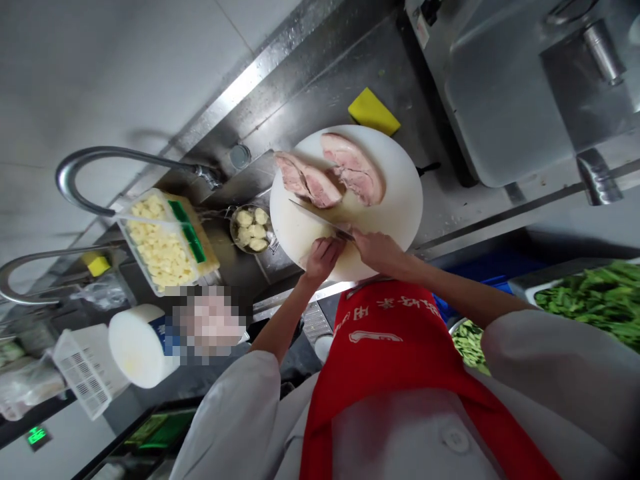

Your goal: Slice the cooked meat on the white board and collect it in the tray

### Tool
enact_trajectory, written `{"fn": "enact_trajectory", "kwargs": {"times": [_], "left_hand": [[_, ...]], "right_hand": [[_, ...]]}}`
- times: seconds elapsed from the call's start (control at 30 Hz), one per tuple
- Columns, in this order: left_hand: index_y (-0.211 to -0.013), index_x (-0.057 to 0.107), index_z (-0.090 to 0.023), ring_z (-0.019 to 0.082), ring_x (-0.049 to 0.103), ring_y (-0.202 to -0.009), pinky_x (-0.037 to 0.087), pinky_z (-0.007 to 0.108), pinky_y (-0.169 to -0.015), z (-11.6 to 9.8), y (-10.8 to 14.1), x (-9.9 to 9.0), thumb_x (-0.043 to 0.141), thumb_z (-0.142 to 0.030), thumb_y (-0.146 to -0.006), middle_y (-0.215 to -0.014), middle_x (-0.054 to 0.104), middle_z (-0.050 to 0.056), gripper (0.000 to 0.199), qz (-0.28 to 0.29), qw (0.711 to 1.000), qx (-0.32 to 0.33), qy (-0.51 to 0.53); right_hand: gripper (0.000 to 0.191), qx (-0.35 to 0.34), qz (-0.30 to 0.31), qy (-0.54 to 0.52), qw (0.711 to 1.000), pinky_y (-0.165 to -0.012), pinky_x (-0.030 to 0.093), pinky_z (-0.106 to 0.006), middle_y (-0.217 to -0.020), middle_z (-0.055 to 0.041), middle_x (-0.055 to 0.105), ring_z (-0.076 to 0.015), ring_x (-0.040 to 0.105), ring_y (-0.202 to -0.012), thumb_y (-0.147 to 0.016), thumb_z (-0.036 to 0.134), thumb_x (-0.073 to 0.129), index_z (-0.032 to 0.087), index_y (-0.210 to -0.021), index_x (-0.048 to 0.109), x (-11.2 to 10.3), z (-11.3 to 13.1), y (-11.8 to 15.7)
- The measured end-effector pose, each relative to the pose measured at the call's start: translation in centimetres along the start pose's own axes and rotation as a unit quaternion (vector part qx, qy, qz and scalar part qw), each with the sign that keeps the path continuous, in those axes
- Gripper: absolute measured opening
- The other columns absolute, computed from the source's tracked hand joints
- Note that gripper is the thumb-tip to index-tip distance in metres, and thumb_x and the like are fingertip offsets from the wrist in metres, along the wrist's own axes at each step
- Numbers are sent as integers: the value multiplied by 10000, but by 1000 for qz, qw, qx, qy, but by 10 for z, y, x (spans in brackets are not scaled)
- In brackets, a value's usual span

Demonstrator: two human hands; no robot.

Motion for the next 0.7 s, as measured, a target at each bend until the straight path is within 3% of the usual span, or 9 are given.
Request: {"fn": "enact_trajectory", "kwargs": {"times": [0.2,0.3,0.5,0.6,0.7], "left_hand": [[-1038,679,-174,223,605,-965,518,391,-841,3,4,4,523,-284,-975,-958,673,107,201,-34,999,-9,-11],[-959,692,-167,226,595,-937,514,386,-831,4,5,5,539,-284,-968,-904,657,107,193,-24,999,-27,-9],[-951,697,-170,235,603,-955,522,407,-837,5,6,6,532,-292,-968,-941,662,112,206,-12,999,-39,-19],[-963,695,-175,237,610,-956,528,412,-839,6,6,6,564,-273,-952,-967,667,109,163,-24,999,-36,-2],[-940,691,-182,228,617,-938,530,407,-849,6,5,7,585,-264,-942,-919,661,91,134,-22,999,-47,13]], "right_hand": [[362,11,34,30,999,-718,499,-297,-918,-189,721,-252,720,-884,-961,115,320,84,-1307,424,1,3,48],[328,16,48,26,998,-677,494,-280,-857,-163,720,-249,725,-850,-954,105,322,95,-1257,446,7,2,68],[341,47,97,30,994,-653,487,-295,-838,-155,717,-269,726,-819,-942,92,331,94,-1263,446,24,-21,105],[367,43,94,27,994,-669,492,-311,-850,-159,720,-275,726,-833,-942,87,311,91,-1286,440,23,-17,99],[393,20,58,15,998,-713,496,-310,-921,-192,720,-269,718,-897,-948,95,312,69,-1326,417,15,3,61]]}}
Point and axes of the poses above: each hand's wrist, its own y-axis away from the middle knuckle, its own x-axis out of the palm, z = x × y, the point moved 5 cm from there along -y, towards the middle knuckle
